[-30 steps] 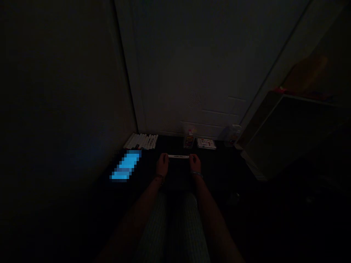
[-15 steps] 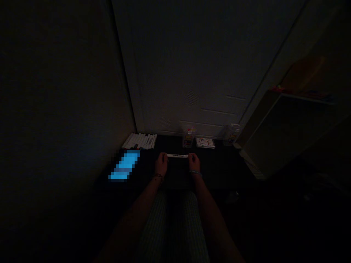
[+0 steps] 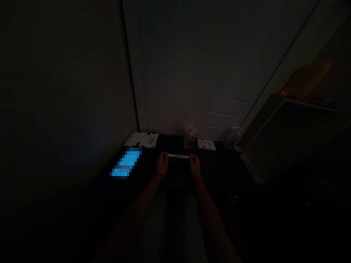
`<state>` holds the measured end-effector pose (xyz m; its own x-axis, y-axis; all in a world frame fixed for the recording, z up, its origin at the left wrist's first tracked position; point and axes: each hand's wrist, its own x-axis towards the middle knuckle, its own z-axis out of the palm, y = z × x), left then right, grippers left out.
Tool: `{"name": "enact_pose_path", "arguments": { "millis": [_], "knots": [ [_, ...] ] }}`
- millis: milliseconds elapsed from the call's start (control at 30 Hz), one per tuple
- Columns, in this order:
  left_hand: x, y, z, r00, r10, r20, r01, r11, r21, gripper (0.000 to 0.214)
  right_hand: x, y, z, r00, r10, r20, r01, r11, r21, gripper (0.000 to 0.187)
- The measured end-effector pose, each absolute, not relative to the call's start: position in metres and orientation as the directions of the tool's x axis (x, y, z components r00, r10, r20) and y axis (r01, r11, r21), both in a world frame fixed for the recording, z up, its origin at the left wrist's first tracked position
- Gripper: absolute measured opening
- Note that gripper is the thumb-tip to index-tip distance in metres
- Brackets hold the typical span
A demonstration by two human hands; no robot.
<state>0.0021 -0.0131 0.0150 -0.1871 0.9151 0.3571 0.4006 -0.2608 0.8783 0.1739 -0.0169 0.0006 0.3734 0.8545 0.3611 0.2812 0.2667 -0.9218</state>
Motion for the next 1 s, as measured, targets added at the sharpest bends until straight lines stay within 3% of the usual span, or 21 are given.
{"name": "enact_pose_path", "arguments": {
  "millis": [1000],
  "knots": [
    [0.0016, -0.0081, 0.0081, -0.168, 0.91, 0.378, 0.407, -0.286, 0.868, 0.026, 0.1737, -0.0197, 0.003, 0.382, 0.851, 0.36, 0.279, 0.265, -0.923, 0.031]
  ]
}}
